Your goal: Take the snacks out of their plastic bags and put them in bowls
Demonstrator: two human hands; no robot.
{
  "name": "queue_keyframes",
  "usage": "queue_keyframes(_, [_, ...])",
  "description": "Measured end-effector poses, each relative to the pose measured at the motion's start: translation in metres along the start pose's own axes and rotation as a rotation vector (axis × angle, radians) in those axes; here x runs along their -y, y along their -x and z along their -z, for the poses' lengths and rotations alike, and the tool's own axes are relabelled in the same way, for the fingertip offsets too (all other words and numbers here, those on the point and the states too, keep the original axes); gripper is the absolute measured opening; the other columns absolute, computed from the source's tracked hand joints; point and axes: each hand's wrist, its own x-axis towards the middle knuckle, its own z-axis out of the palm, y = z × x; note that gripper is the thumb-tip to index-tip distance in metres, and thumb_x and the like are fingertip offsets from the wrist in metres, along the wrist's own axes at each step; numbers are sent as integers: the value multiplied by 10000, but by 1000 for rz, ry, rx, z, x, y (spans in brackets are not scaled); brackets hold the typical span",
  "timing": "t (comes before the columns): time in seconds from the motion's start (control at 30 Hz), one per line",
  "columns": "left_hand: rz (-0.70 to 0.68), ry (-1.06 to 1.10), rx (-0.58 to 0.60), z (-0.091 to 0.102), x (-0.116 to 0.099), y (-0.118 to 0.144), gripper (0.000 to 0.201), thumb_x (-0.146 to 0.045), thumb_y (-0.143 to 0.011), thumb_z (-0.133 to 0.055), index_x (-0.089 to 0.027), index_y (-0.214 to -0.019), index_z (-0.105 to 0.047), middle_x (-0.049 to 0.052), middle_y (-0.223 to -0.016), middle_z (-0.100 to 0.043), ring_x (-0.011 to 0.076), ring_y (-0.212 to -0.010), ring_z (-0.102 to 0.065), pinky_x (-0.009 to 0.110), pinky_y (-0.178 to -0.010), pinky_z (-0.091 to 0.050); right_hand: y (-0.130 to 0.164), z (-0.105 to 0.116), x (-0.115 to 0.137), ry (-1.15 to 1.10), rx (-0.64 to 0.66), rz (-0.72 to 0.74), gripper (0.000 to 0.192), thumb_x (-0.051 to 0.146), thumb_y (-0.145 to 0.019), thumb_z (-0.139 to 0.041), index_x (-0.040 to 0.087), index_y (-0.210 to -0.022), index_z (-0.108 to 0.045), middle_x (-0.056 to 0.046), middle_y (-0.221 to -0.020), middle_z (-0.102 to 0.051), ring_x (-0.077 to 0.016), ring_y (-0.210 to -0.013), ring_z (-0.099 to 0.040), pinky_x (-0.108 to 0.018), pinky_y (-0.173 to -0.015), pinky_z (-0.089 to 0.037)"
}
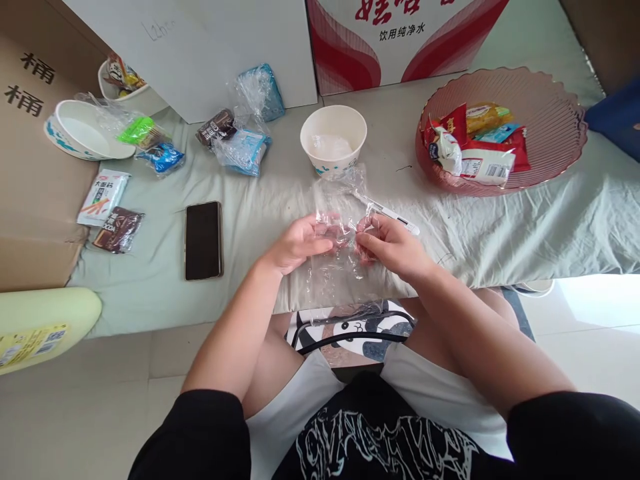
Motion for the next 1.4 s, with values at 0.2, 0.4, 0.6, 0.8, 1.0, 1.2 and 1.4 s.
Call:
queue_keyframes(0.2, [-156, 107, -142, 1, 2, -2, 527, -271, -635, -917, -229, -1075, -630, -55, -769, -688, 67, -545, -599, 198, -532, -450, -4, 7, -8, 143, -190, 179, 123, 221, -778, -592, 221, -890, -643, -7, -872, -683, -78, -500, -543, -239, -468, -415])
queue_keyframes(0.4, [73, 184, 73, -6, -2, 0, 643, -400, -617, -913, -211, -1183, -676, 64, -986, -793, 214, -795, -776, 283, -638, -586, -1, 4, -7, 20, -45, 394, 191, 199, -768, -580, 229, -933, -672, -31, -1182, -681, -35, -537, -519, -245, -499, -472])
queue_keyframes(0.6, [-58, -46, -70, -6, -3, 1, 283, -336, -731, -812, -182, -916, -663, -65, -470, -592, 91, -349, -497, 195, -379, -359, -2, 7, -12, 56, -136, 461, 166, 170, -781, -575, 226, -840, -719, -49, -1153, -667, -91, -677, -559, -265, -533, -464])
queue_keyframes(0.8, [-160, 57, -103, -5, -2, 0, 314, -377, -651, -871, -196, -753, -635, -19, -618, -673, 115, -485, -603, 228, -468, -451, -1, 8, -7, 101, -278, 560, 197, 170, -760, -566, 219, -571, -596, -72, -1046, -648, -252, -1147, -619, -386, -823, -540])
queue_keyframes(1.0, [-382, -263, -171, 11, 0, -2, 271, -410, -787, -689, -195, -638, -758, 74, -804, -744, 180, -739, -665, 308, -644, -509, -3, 8, -10, -129, -227, 247, 343, 478, -940, -486, 291, -1198, -616, -68, -1430, -576, -154, -849, -694, -306, -679, -536])
queue_keyframes(1.2, [-544, -612, -283, 13, 7, 3, 308, -439, -817, -761, -194, -645, -691, 65, -838, -713, 174, -763, -656, 302, -657, -498, -5, 5, -13, 134, -115, 206, 678, 442, -774, -779, 241, -1360, -504, -111, -1225, -698, -150, -721, -644, -323, -669, -527])
queue_keyframes(1.4, [-263, -182, -167, 5, 13, 2, 912, -449, -640, -949, -327, -1410, -476, 33, -996, -761, 212, -778, -751, 329, -679, -594, -4, 4, -4, 125, -167, 289, 240, 414, -811, -695, 217, -901, -593, 26, -733, -567, -111, -631, -478, -273, -586, -399])
